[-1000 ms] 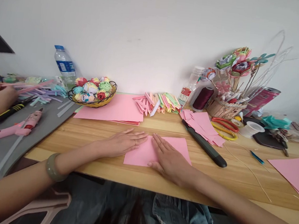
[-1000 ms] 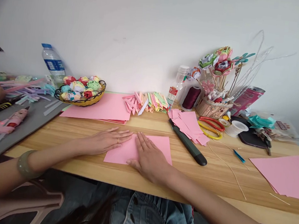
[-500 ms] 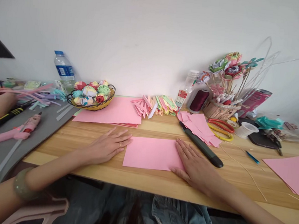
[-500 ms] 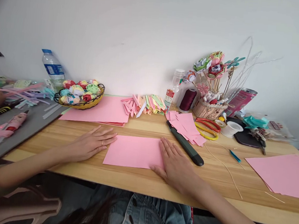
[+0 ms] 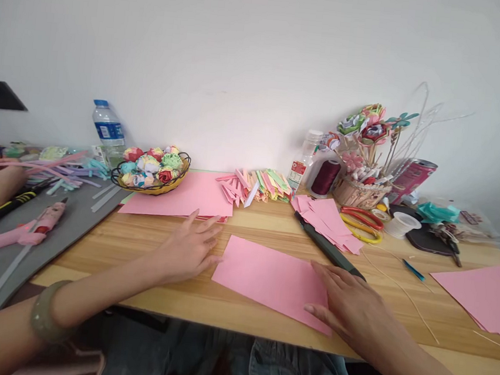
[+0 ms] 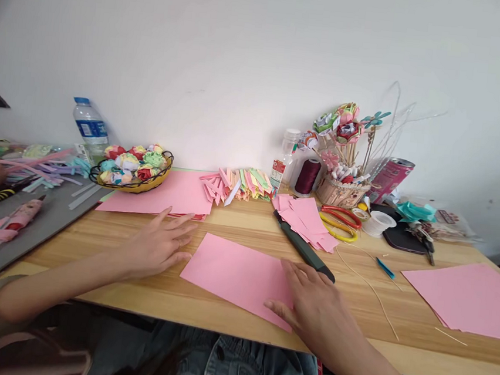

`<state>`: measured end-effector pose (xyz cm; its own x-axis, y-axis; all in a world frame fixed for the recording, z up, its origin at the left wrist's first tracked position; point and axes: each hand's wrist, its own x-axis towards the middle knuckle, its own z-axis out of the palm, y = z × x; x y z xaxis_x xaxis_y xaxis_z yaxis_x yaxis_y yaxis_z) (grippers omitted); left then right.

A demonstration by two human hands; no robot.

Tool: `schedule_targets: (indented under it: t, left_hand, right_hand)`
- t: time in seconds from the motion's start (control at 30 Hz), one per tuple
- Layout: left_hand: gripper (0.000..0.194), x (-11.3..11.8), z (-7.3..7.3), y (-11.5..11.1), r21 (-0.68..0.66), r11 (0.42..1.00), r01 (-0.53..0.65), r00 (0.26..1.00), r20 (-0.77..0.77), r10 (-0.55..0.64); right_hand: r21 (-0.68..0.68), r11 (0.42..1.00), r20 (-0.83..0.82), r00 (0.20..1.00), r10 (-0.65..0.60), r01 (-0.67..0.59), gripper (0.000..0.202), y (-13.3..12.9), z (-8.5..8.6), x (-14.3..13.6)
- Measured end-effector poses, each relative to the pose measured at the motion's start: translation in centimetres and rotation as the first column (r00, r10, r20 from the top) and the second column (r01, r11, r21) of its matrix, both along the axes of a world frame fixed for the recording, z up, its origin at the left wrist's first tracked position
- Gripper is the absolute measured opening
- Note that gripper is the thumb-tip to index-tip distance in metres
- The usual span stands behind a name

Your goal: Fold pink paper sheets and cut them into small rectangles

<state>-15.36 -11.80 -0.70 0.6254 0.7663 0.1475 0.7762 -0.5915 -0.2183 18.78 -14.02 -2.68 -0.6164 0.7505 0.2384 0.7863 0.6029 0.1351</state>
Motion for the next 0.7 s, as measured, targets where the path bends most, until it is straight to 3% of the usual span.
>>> schedule_targets:
  t: [0.1, 0.17, 0.33, 0.43, 0.57, 0.7]
  left_hand:
    - [0.044, 3.2, 0.6, -0.5, 0.024, 0.998, -0.053, 0.999, 0.004, 0.053]
    - [0.040, 5.4, 0.6, -0.9, -0.022, 0.999, -0.026, 0.999, 0.047, 0.027]
    - [0.048, 9.0, -0.6, -0.2, -0.166, 0.986, -0.027, 0.998, 0.052, 0.036]
    - [0.054, 9.2, -1.2, 1.5, -0.222, 0.974, -0.039, 0.999, 0.005, 0.041]
    - [0.049, 7.5, -0.7, 4.6, -0.337, 0.938, 0.087, 0.996, 0.000, -0.092]
    - [0.040, 5.9, 0.1, 7.5, -0.324, 0.935, 0.146, 0.989, 0.018, -0.148]
  right_hand:
    - [0.037, 0.999, 0.032, 0.999, -0.028, 0.026, 0.062, -1.0, 0.2, 0.1]
    - [0.088, 0.996, 0.053, 0.998, -0.016, 0.012, 0.061, -1.6, 0.1, 0.0]
    - [0.163, 0.986, 0.086, 0.996, 0.030, -0.044, 0.056, -2.5, 0.3, 0.1]
    - [0.177, 0.977, 0.071, 0.992, 0.103, -0.114, 0.057, -3.1, 1.3, 0.5]
    - [0.052, 0.987, -0.011, 0.988, 0.154, -0.153, 0.053, -3.7, 2.6, 1.3]
    - [0.026, 0.998, -0.143, 0.988, -0.061, 0.065, 0.038, -2.1, 2.6, 2.6]
